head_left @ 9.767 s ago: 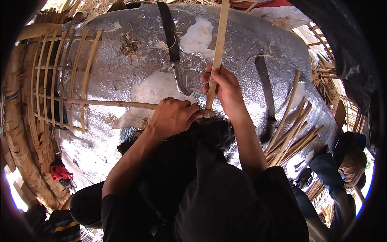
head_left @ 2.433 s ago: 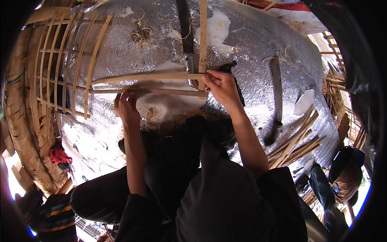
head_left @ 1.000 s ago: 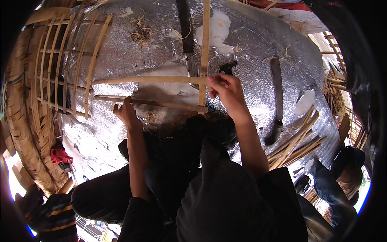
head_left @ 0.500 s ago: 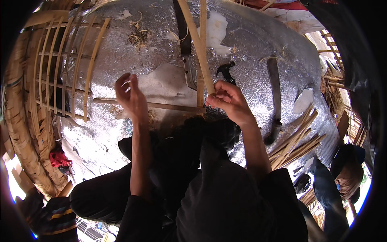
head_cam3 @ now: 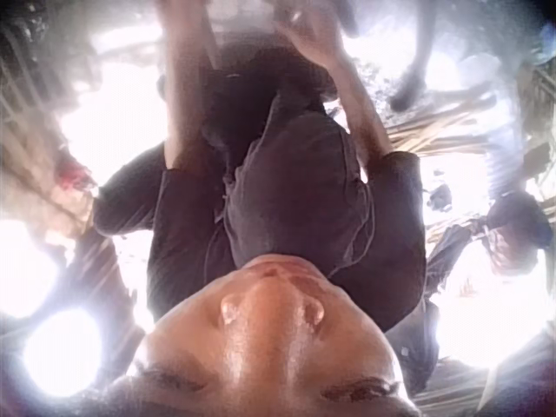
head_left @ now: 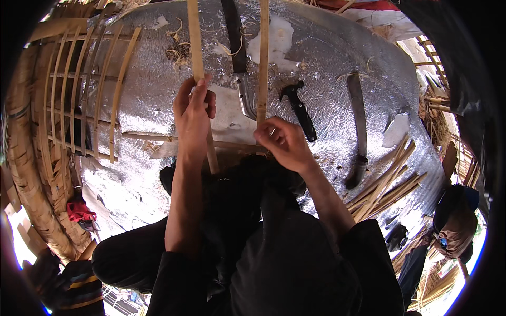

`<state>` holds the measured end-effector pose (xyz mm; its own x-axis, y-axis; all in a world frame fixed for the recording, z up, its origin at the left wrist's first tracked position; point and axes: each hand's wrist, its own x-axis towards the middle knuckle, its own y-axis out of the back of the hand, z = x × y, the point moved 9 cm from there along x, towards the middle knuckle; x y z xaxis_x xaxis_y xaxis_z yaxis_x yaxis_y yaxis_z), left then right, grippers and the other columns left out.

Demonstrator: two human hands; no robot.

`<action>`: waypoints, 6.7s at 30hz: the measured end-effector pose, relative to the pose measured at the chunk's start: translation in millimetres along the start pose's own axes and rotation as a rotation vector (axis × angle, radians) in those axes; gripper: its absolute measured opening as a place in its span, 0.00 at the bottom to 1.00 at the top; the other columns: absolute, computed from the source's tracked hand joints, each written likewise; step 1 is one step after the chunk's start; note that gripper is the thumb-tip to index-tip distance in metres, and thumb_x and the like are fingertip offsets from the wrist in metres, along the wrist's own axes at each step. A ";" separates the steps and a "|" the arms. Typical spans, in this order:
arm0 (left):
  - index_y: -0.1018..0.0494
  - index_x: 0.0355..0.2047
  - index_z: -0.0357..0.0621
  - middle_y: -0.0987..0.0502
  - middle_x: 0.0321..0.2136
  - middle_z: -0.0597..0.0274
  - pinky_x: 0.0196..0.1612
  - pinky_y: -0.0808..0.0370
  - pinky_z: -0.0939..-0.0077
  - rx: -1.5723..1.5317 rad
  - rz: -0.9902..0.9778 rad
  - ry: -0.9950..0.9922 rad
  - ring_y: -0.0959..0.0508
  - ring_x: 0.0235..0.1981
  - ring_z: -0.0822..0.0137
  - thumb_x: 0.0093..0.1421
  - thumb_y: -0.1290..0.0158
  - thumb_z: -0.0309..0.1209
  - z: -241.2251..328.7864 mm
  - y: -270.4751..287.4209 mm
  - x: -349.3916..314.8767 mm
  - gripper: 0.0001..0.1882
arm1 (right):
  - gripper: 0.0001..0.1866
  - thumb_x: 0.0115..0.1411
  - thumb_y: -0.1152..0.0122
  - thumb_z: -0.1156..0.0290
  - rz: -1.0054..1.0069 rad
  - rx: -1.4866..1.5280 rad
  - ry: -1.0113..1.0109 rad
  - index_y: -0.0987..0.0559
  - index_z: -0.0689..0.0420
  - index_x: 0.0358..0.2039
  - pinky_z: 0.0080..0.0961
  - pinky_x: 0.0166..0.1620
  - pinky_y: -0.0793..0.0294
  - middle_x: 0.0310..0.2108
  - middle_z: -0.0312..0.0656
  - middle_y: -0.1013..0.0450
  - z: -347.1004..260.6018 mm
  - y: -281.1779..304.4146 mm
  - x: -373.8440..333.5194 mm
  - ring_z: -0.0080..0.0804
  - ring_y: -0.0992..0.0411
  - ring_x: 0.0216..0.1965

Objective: The person assembles a small wooden frame using thin bamboo strips and a hammer. They position the strips together and secure the joints by hammering in small fasteners.

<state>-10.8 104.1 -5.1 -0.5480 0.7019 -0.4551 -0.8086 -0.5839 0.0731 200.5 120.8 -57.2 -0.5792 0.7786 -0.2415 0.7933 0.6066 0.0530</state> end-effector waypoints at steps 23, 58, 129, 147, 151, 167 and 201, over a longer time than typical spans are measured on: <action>0.15 0.28 0.47 0.16 0.24 0.65 0.42 0.27 0.64 1.004 -0.192 -0.577 0.18 0.27 0.64 0.55 0.30 0.41 24.7 19.6 -7.6 0.12 | 0.19 0.70 0.40 0.58 0.391 0.869 -0.269 0.24 0.60 0.52 0.27 0.35 0.27 0.37 0.42 0.23 39.5 78.6 13.8 0.30 0.23 0.32; 0.32 0.60 0.41 0.33 0.52 0.49 0.57 0.32 0.53 0.839 0.785 -0.092 0.31 0.53 0.52 0.55 0.31 0.48 -53.5 184.1 2.9 0.39 | 0.10 0.73 0.44 0.68 0.147 0.172 -0.312 0.18 0.59 0.44 0.20 0.28 0.24 0.25 0.37 0.23 40.1 35.9 58.7 0.21 0.24 0.24; 0.35 0.65 0.49 0.25 0.48 0.59 0.52 0.24 0.59 -0.417 0.568 0.002 0.22 0.46 0.62 0.72 0.49 0.36 -98.5 205.5 -6.6 0.23 | 0.11 0.68 0.34 0.67 0.189 0.595 -0.294 0.22 0.61 0.34 0.24 0.30 0.23 0.27 0.42 0.21 31.2 61.9 30.4 0.27 0.22 0.26; 0.28 0.57 0.39 0.23 0.46 0.58 0.50 0.23 0.70 0.003 0.288 -0.228 0.22 0.47 0.65 0.72 0.45 0.42 -103.8 185.8 37.6 0.22 | 0.11 0.63 0.30 0.66 0.178 -0.173 -0.375 0.19 0.61 0.33 0.32 0.33 0.20 0.27 0.45 0.20 71.4 89.5 -127.0 0.37 0.18 0.29; 0.27 0.55 0.39 0.23 0.46 0.59 0.47 0.23 0.71 -0.176 0.455 0.065 0.21 0.45 0.64 0.70 0.43 0.41 -120.5 174.7 35.4 0.21 | 0.18 0.62 0.29 0.56 0.122 -0.590 -0.492 0.17 0.59 0.29 0.39 0.36 0.19 0.26 0.49 0.19 99.0 102.0 -188.4 0.48 0.17 0.32; 0.28 0.60 0.39 0.23 0.52 0.55 0.48 0.20 0.71 -0.093 0.396 0.040 0.20 0.45 0.61 0.69 0.44 0.38 -120.5 182.1 36.8 0.23 | 0.16 0.66 0.34 0.59 0.834 -0.701 -0.755 0.20 0.59 0.42 0.41 0.42 0.22 0.38 0.50 0.19 228.5 393.6 -422.3 0.44 0.19 0.40; 0.31 0.61 0.38 0.23 0.48 0.55 0.48 0.27 0.67 -0.375 0.116 -0.281 0.23 0.45 0.64 0.72 0.49 0.42 -29.6 32.9 -4.1 0.24 | 0.11 0.66 0.35 0.71 0.281 1.161 -0.193 0.21 0.63 0.45 0.25 0.36 0.15 0.39 0.45 0.18 -21.2 -24.5 59.3 0.35 0.16 0.39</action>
<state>-28.8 70.0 -27.2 -0.7087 0.6761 -0.2015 -0.6337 -0.7356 -0.2393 142.7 155.5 -52.3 -0.4010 0.7632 -0.5067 0.6400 -0.1624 -0.7510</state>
